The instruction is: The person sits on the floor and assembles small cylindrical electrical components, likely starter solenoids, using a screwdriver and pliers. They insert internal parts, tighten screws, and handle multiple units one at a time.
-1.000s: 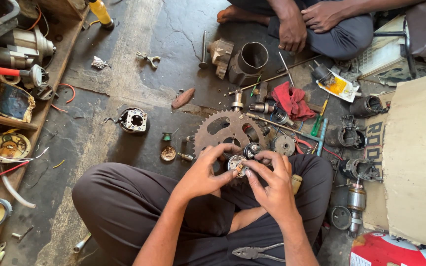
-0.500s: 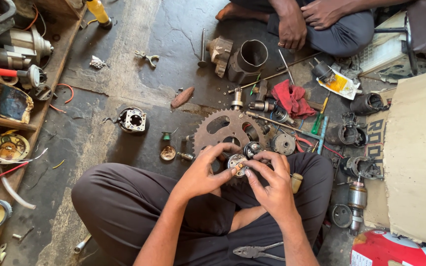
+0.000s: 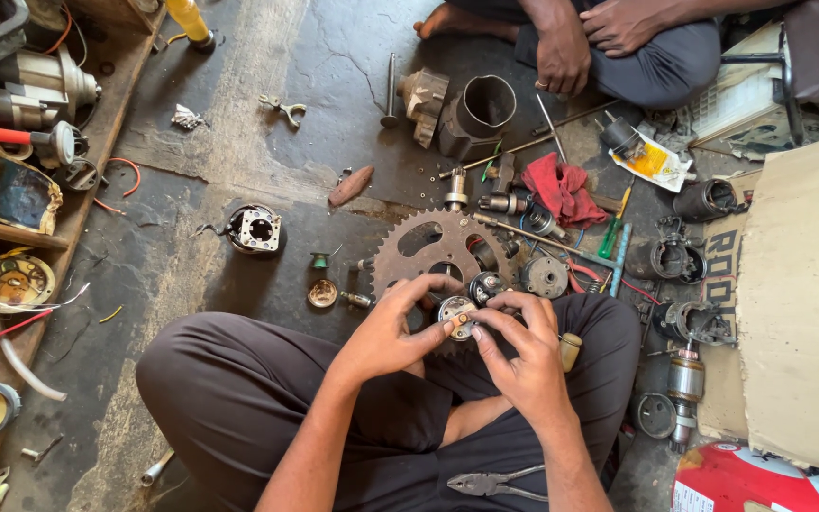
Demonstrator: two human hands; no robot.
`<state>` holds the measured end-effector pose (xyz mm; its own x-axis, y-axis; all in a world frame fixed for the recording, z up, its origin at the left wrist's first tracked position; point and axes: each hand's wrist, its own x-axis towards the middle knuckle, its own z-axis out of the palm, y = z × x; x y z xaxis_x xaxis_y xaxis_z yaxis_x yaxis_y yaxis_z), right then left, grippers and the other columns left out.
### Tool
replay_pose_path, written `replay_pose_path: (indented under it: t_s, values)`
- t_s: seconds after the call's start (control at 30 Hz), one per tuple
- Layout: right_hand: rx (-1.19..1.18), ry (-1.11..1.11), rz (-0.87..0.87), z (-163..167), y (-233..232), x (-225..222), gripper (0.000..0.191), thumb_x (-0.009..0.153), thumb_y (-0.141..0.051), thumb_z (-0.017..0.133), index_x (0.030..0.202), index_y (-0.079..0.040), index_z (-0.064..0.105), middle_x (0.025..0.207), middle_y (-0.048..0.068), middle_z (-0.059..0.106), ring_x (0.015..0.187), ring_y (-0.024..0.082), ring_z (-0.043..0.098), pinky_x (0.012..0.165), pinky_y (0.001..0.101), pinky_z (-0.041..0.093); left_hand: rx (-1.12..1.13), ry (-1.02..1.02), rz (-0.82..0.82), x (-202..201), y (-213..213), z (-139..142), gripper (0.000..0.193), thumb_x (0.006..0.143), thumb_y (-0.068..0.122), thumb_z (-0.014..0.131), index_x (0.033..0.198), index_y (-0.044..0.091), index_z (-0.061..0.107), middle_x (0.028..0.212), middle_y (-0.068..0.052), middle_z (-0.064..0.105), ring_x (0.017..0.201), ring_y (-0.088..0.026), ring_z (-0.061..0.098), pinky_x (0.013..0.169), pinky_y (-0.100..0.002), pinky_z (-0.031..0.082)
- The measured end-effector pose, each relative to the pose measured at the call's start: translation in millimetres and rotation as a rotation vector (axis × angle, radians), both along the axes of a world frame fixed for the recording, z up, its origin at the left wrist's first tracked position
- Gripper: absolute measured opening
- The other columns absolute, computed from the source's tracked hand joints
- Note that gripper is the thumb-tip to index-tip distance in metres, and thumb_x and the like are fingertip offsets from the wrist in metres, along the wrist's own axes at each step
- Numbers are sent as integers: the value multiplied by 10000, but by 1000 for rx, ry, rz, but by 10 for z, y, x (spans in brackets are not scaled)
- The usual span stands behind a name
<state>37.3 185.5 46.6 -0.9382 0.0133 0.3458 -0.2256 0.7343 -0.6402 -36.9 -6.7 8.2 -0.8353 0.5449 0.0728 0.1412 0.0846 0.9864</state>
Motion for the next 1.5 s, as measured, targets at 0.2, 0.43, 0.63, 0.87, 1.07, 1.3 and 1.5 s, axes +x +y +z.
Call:
replay_pose_path:
  t_s: [0.2,0.43,0.63,0.87,1.07,1.3,1.5]
  values:
    - [7,0,-1,13,-5,3,245,810,-91,794,1055,-93,778,1078,67,654,1006,232,609,901,360,498,9,1,-10,-14,-11,5,484,830,196,760,1286,87,641,1165,-43,689,991,-210,592,932,-352,485]
    - [26,-2,-7,30,-2,15,245,813,-101,793,1057,-93,777,1068,63,660,1029,242,612,929,371,478,24,-4,-6,-16,-7,8,470,833,188,762,1275,80,646,1163,-49,690,986,-208,601,922,-344,501]
    - [34,0,-9,29,4,17,244,812,-104,789,1055,-78,770,1083,73,665,1049,252,613,939,377,467,21,-17,-6,-22,-4,6,469,817,172,756,1263,73,648,1154,-53,690,974,-213,602,908,-344,505]
    - [-37,-23,-131,-29,4,10,171,857,-93,768,1024,-62,763,987,58,690,969,229,649,878,346,501,36,-13,-5,-26,3,-13,457,832,171,764,1260,64,645,1145,-58,692,979,-207,610,906,-342,505]
    - [-62,-20,-109,-57,-3,-5,165,836,-86,784,1000,-71,782,932,48,682,929,217,647,843,341,504,18,-26,2,-23,10,1,467,828,179,778,1263,69,649,1131,-58,692,954,-204,603,890,-339,512]
    - [-60,-8,-107,-54,0,-15,167,824,-89,794,991,-80,787,923,48,675,922,217,647,833,341,502,19,-8,5,-15,5,-11,477,826,177,778,1272,71,645,1124,-61,691,956,-207,605,894,-343,511]
    - [-53,-2,-104,-60,-7,-23,169,827,-94,794,996,-86,790,923,43,673,922,219,637,835,344,494,27,-3,-1,-22,2,-30,481,826,190,776,1272,70,641,1141,-62,691,962,-211,603,898,-347,508]
